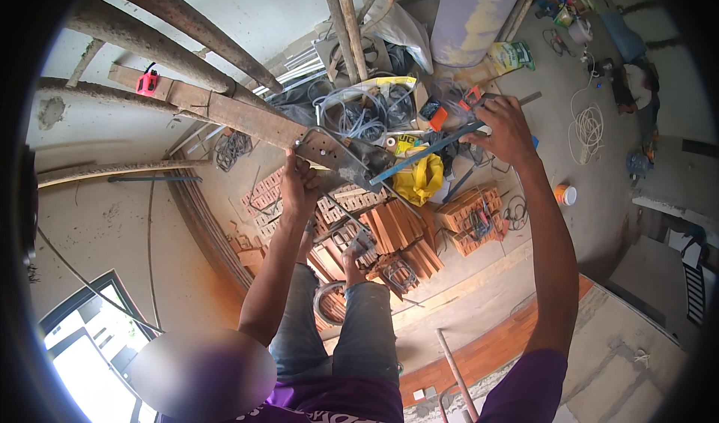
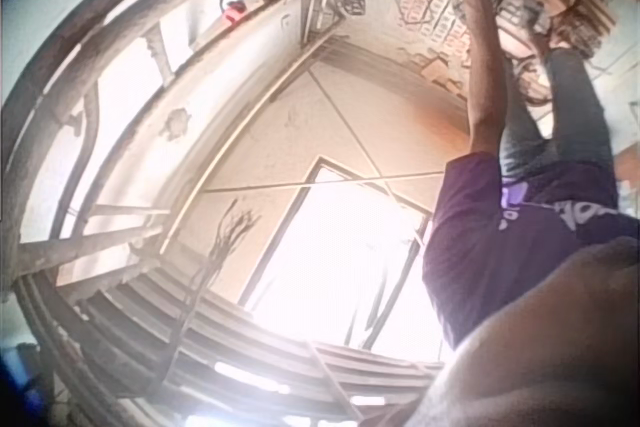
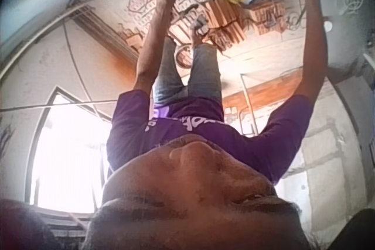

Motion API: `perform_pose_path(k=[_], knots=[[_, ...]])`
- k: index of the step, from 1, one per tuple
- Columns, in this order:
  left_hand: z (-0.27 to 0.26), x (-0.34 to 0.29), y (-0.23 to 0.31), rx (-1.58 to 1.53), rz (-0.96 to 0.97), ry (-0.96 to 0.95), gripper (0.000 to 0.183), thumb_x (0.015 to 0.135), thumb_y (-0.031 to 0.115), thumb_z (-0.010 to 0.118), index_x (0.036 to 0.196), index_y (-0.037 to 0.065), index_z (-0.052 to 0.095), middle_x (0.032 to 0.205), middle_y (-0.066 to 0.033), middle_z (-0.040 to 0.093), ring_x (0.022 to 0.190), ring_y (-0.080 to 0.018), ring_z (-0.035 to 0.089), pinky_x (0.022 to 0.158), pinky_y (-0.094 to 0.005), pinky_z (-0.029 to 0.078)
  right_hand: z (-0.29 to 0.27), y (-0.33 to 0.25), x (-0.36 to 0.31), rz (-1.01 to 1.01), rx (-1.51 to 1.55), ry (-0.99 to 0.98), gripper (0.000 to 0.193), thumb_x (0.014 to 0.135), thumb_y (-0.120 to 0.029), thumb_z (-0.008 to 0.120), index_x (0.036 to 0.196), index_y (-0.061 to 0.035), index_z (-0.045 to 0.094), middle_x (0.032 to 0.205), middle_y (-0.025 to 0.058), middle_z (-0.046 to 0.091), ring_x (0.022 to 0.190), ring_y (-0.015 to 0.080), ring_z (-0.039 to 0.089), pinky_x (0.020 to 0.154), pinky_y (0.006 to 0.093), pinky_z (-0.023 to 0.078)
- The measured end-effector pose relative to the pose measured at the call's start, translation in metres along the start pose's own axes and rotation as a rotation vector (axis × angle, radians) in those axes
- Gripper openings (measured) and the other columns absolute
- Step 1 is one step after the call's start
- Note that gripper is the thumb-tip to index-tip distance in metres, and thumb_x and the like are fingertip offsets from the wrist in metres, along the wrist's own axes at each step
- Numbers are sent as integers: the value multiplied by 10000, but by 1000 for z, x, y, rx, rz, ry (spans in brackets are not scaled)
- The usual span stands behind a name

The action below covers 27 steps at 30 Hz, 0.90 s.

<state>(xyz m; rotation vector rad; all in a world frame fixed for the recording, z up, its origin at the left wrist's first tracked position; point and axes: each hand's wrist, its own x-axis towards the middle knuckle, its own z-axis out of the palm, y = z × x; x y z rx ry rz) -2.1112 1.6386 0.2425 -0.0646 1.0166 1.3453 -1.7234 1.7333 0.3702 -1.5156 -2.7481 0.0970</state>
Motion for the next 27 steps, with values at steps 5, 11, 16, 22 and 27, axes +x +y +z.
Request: perform_pose_path(k=[5, 11, 16, 22, 27], knots=[[-3, 3, 0, 10, -11, -3, 422, 991, 408, 532, 680, 175, 366, 586, 65, 251, 491, -62, 233, 435, -233, 237, -8, -2, 3, 27, 57, -86, 539, 719, -446, 777, 1011, -19, 629, 999, 136, 622, 1009, 304, 549, 931, 427, 386], [-2, 5, -4, 27, 14, -7, 414, 983, 403, 551, 678, 185, 375, 565, 73, 262, 473, -51, 233, 415, -227, 227, -22, 24, 3, -66, -10, -160, 513, 770, -476, 739, 1001, -29, 637, 1056, 137, 649, 994, 308, 572, 897, 411, 422], [-5, 6, -1, 51, 18, 8, 411, 979, 403, 557, 678, 187, 380, 561, 75, 266, 466, -48, 233, 410, -222, 228, -30, 37, 9, 37, 21, -232, 420, 729, -355, 775, 940, -26, 622, 893, 145, 624, 909, 326, 568, 857, 428, 418], [-6, 3, -5, 107, 95, -20, 400, 984, 412, 544, 693, 187, 386, 561, 80, 268, 460, -44, 228, 402, -222, 203, 5, 43, -14, -85, -43, 108, 414, 720, -352, 761, 901, -13, 608, 831, 157, 606, 870, 346, 564, 826, 475, 399], [-11, 2, -5, 127, 175, -56, 385, 1001, 385, 519, 702, 184, 384, 563, 81, 267, 458, -42, 222, 398, -227, 182, 20, 32, -36, 34, -48, 40, 366, 681, -291, 755, 875, -24, 597, 801, 159, 593, 814, 360, 567, 797, 462, 397]])
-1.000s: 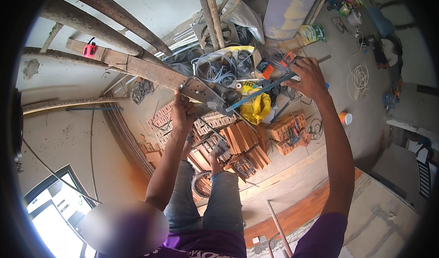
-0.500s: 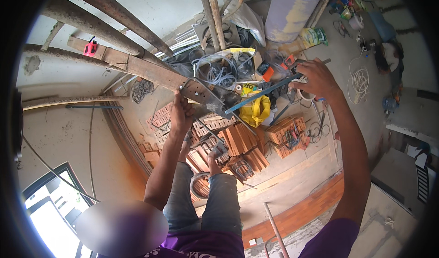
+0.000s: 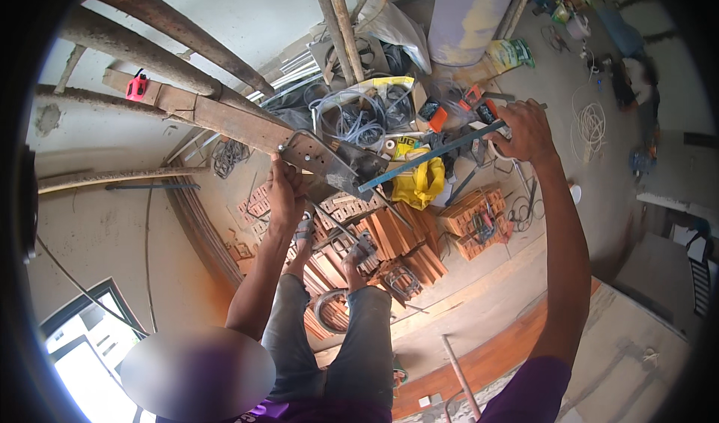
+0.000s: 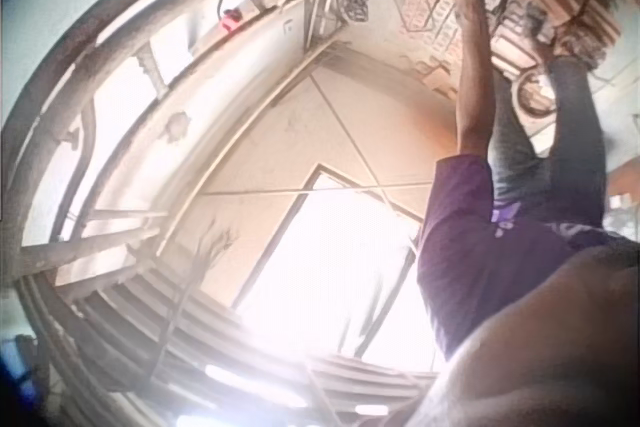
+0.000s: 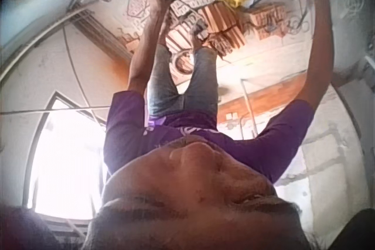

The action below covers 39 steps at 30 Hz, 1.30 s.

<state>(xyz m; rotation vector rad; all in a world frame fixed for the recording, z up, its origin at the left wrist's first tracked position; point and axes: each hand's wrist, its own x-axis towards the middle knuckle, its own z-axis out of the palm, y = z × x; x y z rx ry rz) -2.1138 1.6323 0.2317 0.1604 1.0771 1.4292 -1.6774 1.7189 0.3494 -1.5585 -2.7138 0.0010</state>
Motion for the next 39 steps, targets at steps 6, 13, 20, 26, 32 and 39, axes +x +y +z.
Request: perform_pose_path(k=[6, 13, 20, 26, 32, 39], knots=[[4, -2, 3, -8, -10, -40, 390, 1006, 378, 511, 694, 182, 382, 558, 77, 269, 451, -45, 220, 397, -232, 190, 21, -10, -49, 183, -2, -71, 422, 703, -387, 776, 900, -47, 621, 760, 111, 600, 783, 317, 570, 772, 454, 414], [11, 1, 4, -17, -106, -28, 399, 1003, 409, 503, 696, 186, 381, 548, 77, 257, 452, -49, 215, 402, -230, 199, -7, 2, -25, 65, 48, 3, 402, 675, -364, 803, 839, -57, 603, 752, 97, 567, 786, 307, 570, 805, 440, 410], [6, 4, 3, 10, -87, -15, 394, 1008, 401, 499, 703, 179, 382, 558, 77, 264, 462, -45, 200, 405, -234, 182, -14, 8, -3, -17, 101, -113, 364, 685, -305, 796, 811, -42, 580, 754, 100, 568, 765, 307, 557, 773, 426, 398], [8, 3, -3, 69, 7, 8, 382, 1011, 388, 495, 710, 182, 383, 552, 80, 276, 456, -40, 209, 401, -236, 183, 15, 5, -33, 26, 123, 72, 346, 624, -254, 793, 738, -58, 532, 730, 116, 548, 721, 329, 526, 716, 429, 383], [7, 1, -1, 122, 21, 39, 398, 1008, 402, 495, 699, 185, 368, 548, 82, 258, 441, -29, 199, 386, -230, 162, 23, -7, -55, 123, 108, 53, 342, 633, -283, 783, 763, -56, 563, 700, 103, 548, 700, 324, 548, 663, 438, 384], [6, -2, 1, 105, 18, -49, 407, 1026, 370, 465, 684, 178, 353, 546, 73, 245, 441, -37, 194, 389, -239, 164, 41, -68, -132, 435, 99, -3, 330, 673, -301, 762, 689, -64, 534, 618, 110, 518, 608, 334, 542, 589, 450, 394]])
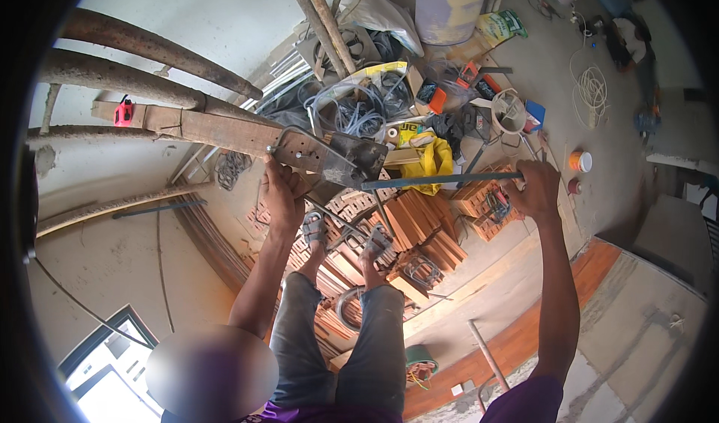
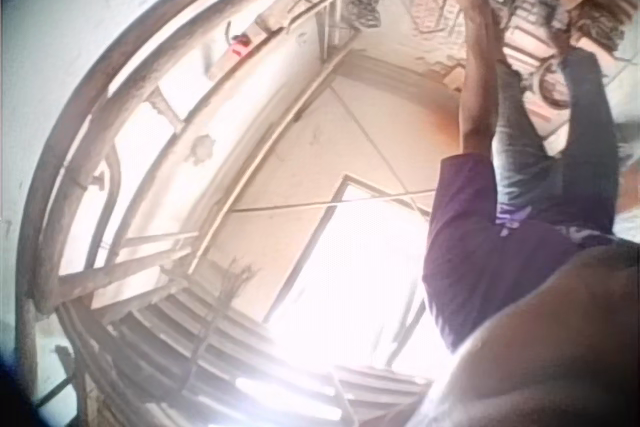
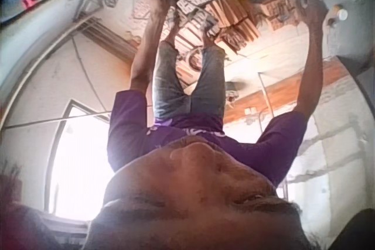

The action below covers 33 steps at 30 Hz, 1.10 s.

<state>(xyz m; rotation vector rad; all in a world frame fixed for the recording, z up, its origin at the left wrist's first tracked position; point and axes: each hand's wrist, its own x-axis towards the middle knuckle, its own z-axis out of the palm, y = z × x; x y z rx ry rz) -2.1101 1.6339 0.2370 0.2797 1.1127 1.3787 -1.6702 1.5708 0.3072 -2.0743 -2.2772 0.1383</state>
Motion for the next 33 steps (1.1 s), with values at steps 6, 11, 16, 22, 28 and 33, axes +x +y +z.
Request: perform_pose_path(k=[6, 11, 16, 22, 28, 33], knots=[[-8, 5, -2, -6, -9, -60, 427, 1020, 393, 470, 679, 180, 327, 539, 75, 240, 438, -36, 185, 384, -224, 168, 6, -41, -58, 214, 42, 3, 329, 714, -296, 763, 698, -48, 546, 638, 122, 546, 601, 318, 564, 590, 436, 416], [-4, 3, -2, -10, -20, -25, 438, 1018, 397, 473, 677, 173, 316, 540, 70, 237, 442, -37, 179, 390, -225, 167, 12, -66, -94, 334, 56, 26, 398, 745, -375, 769, 687, -56, 537, 583, 90, 524, 552, 291, 557, 538, 405, 414], [-4, 1, 3, -29, -52, -51, 430, 1016, 401, 477, 693, 166, 316, 550, 63, 241, 452, -44, 192, 399, -227, 179, 4, -78, -102, 373, 7, 24, 393, 743, -376, 770, 697, -56, 546, 591, 84, 538, 567, 288, 570, 556, 408, 423], [-4, 6, 3, -12, -86, -76, 425, 1015, 415, 472, 710, 162, 319, 558, 56, 239, 463, -56, 201, 410, -233, 196, -11, -61, -77, 264, -28, 42, 332, 715, -318, 786, 722, -65, 571, 650, 94, 571, 604, 302, 576, 609, 413, 434], [-2, 8, 6, -18, -82, -95, 453, 1017, 408, 472, 669, 163, 317, 534, 55, 226, 456, -62, 182, 414, -243, 203, -6, -37, -58, 126, 21, 67, 329, 674, -298, 799, 729, -65, 574, 652, 86, 559, 656, 291, 576, 642, 418, 426], [4, 5, 9, -37, -94, -29, 447, 1014, 415, 476, 678, 160, 329, 534, 51, 230, 452, -67, 177, 411, -243, 206, 8, -24, -55, 88, 52, 73, 318, 659, -277, 802, 714, -76, 562, 662, 101, 559, 659, 306, 575, 619, 433, 418]])
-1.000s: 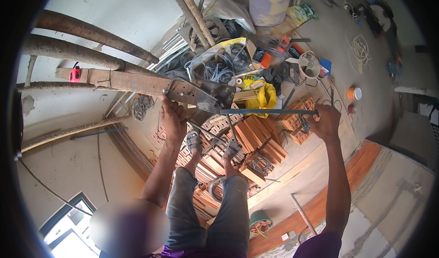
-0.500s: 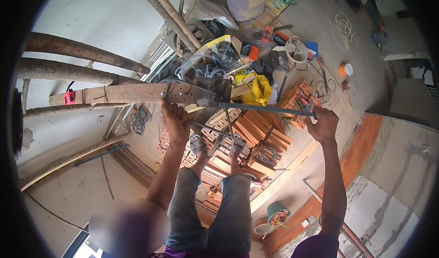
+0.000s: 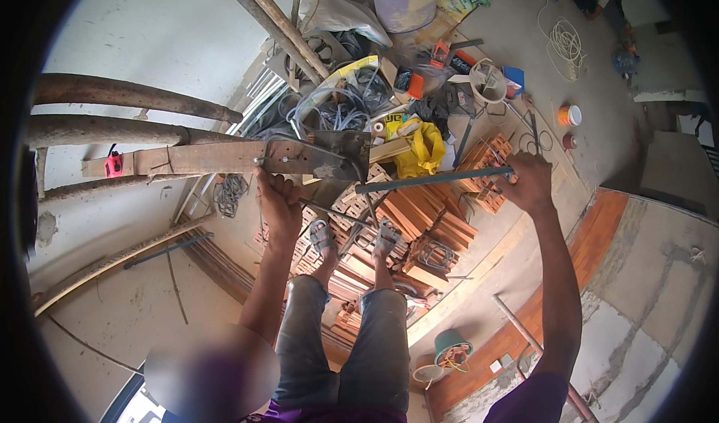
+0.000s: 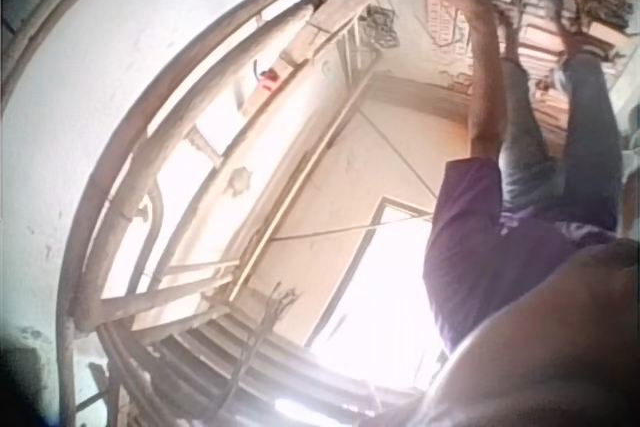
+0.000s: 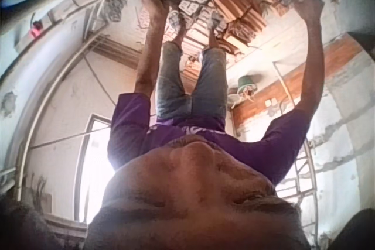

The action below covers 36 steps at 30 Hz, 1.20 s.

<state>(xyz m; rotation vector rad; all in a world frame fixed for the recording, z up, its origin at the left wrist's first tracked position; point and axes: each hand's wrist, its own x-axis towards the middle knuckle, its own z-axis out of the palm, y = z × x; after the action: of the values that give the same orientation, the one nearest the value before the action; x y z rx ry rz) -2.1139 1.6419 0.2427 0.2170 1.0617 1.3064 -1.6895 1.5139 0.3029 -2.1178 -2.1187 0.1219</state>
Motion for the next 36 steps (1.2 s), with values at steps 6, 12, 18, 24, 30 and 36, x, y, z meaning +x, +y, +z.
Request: perform_pose_path(k=[6, 12, 18, 24, 30, 36], knots=[[-4, 0, -1, 35, -7, -44, 399, 1027, 407, 445, 729, 161, 345, 594, 49, 218, 500, -76, 186, 445, -245, 219, 6, -15, -23, 130, 12, -64, 338, 667, -306, 802, 728, -72, 565, 649, 92, 562, 650, 318, 578, 619, 441, 423], [-2, -1, 4, 22, -44, -41, 432, 1024, 410, 453, 691, 161, 333, 564, 45, 242, 480, -74, 196, 429, -243, 225, 0, -4, -13, 20, -24, 26, 362, 669, -333, 796, 717, -75, 546, 648, 82, 557, 635, 305, 568, 619, 429, 414], [5, -8, 13, -14, -128, -20, 401, 1045, 361, 409, 703, 160, 349, 593, 44, 225, 498, -79, 198, 449, -239, 234, -7, 4, 3, 16, -6, -14, 361, 694, -327, 782, 683, -77, 521, 629, 88, 530, 601, 300, 533, 615, 421, 399], [1, -7, 8, -58, -141, 26, 434, 1030, 394, 443, 677, 162, 342, 579, 39, 227, 488, -85, 188, 433, -241, 223, -13, 0, 16, -7, 14, -22, 368, 712, -317, 776, 661, -69, 509, 606, 99, 519, 579, 309, 523, 611, 428, 399], [-2, -6, 5, -27, -84, -11, 411, 1049, 355, 398, 693, 162, 330, 596, 40, 220, 504, -86, 188, 454, -248, 227, -8, -4, 1, 84, -10, -107, 301, 718, -279, 756, 679, -71, 541, 606, 101, 548, 615, 311, 584, 584, 441, 432], [-8, -2, 0, -7, -44, 3, 431, 1025, 391, 458, 687, 165, 317, 572, 46, 222, 470, -68, 179, 414, -244, 176, -7, -26, -30, 205, 10, -156, 259, 722, -267, 754, 734, -67, 589, 619, 94, 579, 602, 302, 609, 565, 422, 461]])
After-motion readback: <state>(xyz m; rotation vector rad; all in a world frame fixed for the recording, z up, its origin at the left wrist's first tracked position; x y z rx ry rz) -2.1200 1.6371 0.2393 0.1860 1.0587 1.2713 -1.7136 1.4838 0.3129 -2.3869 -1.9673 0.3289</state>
